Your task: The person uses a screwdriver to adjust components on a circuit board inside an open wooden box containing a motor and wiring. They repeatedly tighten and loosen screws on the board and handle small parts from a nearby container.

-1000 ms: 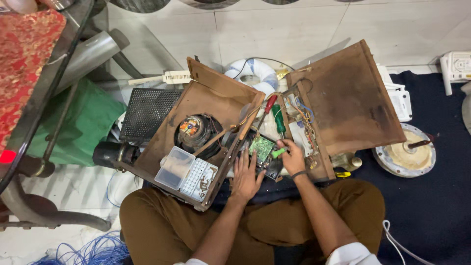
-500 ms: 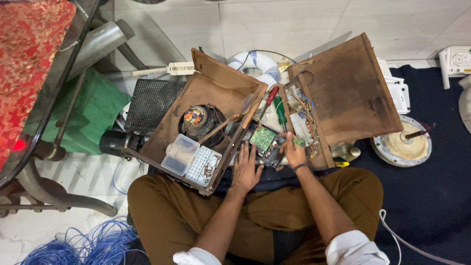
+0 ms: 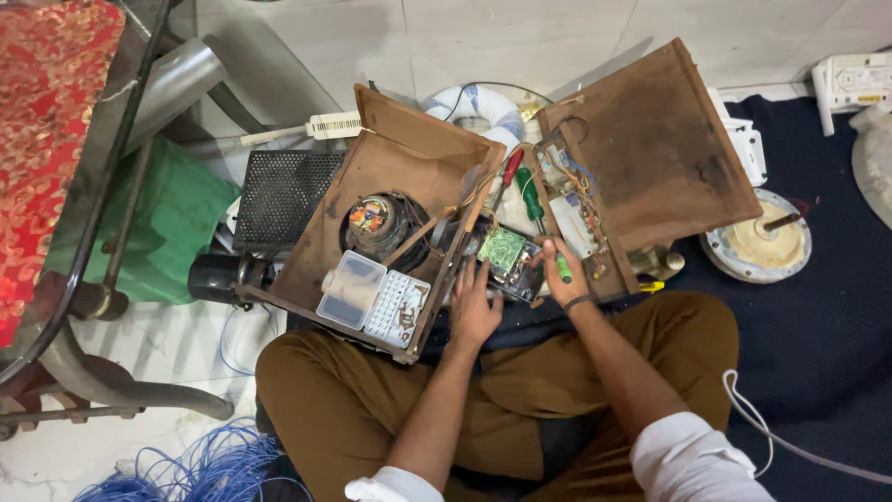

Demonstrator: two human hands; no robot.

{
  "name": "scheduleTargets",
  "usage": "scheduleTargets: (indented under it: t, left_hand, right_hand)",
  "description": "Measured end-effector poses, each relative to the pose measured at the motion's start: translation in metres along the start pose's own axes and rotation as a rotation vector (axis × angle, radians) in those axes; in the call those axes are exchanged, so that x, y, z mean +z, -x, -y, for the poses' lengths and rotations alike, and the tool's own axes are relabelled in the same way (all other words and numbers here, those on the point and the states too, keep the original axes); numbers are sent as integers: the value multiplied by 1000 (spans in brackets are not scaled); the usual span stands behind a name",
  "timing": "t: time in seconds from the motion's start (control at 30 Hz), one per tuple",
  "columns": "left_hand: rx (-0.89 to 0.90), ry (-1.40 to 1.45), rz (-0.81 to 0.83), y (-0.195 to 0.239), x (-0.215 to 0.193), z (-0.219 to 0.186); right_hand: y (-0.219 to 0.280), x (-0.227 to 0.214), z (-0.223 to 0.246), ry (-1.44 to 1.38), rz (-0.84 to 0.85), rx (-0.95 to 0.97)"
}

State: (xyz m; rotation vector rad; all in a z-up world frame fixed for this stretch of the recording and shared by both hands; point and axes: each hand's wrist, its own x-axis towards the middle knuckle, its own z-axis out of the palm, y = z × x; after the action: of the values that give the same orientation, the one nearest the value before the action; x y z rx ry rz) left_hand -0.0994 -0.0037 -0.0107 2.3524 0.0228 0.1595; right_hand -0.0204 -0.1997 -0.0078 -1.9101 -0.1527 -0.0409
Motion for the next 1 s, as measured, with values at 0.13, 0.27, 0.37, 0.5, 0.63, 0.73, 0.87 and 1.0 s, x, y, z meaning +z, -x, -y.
scheduleTargets:
  t: [0.13, 0.27, 0.37, 0.5, 0.63, 0.73, 0.87, 1.0]
  left_hand:
    - [-12, 19, -20, -2, 7, 0]
    - [26, -3, -43, 6, 13, -7]
    - [73, 35, -56, 2, 10, -13]
    - [57, 46, -18, 8, 3, -10]
    - [78, 30, -90, 11, -2, -6]
    - [110, 34, -150, 5, -7, -9]
    - [111, 149, -150, 5, -19, -21]
    - [119, 282, -187, 0, -35, -40]
  right_hand:
    - [3, 0, 14, 54, -11, -142]
    - [18, -4, 30, 135, -43, -195]
    - [17, -7, 46, 141, -37, -171]
    - [27, -9, 53, 141, -43, -167]
    - [32, -8, 47, 101, -32, -164]
    - [25, -3, 43, 43, 23, -120]
    - [21, 8, 38, -2, 103, -226]
    - [19, 12, 34, -104, 193, -204]
